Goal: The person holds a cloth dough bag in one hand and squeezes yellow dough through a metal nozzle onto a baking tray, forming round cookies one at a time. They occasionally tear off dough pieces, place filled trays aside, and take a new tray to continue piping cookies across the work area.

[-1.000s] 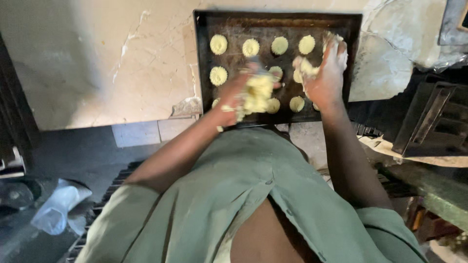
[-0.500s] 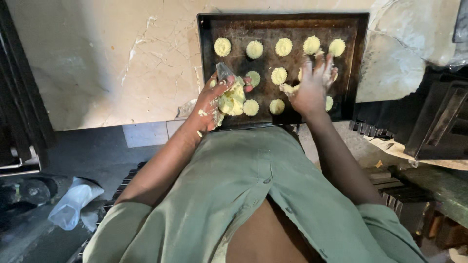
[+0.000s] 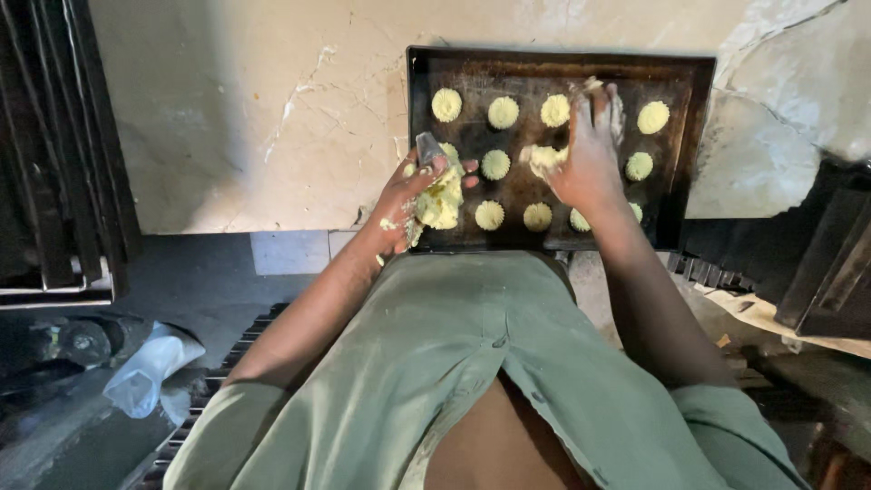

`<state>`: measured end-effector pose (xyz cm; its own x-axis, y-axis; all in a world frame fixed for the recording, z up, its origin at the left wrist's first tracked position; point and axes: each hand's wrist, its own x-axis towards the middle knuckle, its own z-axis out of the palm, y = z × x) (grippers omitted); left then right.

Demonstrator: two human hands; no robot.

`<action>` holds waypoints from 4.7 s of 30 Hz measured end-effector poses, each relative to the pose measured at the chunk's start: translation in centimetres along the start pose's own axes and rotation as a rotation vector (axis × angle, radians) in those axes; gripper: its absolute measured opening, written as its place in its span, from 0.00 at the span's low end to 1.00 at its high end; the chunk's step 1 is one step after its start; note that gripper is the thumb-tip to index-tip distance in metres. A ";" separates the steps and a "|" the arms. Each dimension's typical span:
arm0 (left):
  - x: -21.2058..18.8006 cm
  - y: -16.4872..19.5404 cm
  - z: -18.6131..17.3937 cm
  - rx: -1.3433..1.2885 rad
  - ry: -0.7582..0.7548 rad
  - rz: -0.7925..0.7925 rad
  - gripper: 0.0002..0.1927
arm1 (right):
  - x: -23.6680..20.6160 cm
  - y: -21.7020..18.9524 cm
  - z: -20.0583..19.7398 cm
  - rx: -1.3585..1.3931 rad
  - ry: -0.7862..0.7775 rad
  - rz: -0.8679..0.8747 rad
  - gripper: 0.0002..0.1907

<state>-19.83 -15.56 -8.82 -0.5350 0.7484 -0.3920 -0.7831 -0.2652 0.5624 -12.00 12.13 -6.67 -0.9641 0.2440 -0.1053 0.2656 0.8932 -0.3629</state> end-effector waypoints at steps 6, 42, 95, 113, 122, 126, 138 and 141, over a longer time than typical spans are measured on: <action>2.0 -2.8 1.3 0.204 -0.031 -0.201 0.40 | -1.2 -4.4 -2.1 0.104 -0.423 -0.106 0.60; 7.4 -6.4 10.4 -0.253 -0.483 -0.575 0.30 | -2.1 -1.1 -16.3 -0.063 -0.079 -0.412 0.55; 9.7 -13.4 22.7 0.078 0.336 -0.496 0.40 | -14.9 24.4 -2.1 0.319 0.532 0.420 0.29; 6.0 -8.9 16.0 0.412 -0.409 -0.656 0.25 | -31.3 12.2 8.5 0.278 0.394 0.954 0.23; 1.1 -15.5 18.7 0.527 -0.689 -0.873 0.27 | -54.6 -2.1 28.7 0.929 0.561 1.388 0.10; -1.4 -21.0 20.7 0.646 -0.752 -0.956 0.30 | -57.9 -8.4 34.1 1.466 0.966 1.712 0.08; -7.2 -37.9 22.2 1.243 -0.650 -1.053 0.25 | -70.8 7.2 43.9 1.243 0.570 2.686 0.10; -6.9 -40.2 22.2 1.451 -0.809 -1.011 0.24 | -75.6 10.3 46.0 1.316 0.473 2.742 0.11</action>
<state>22.37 3.44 -12.61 0.4543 0.4499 -0.7689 0.3824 0.6811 0.6244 63.91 -14.50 -45.02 0.6641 -0.2700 -0.6972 -0.3226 -0.9447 0.0586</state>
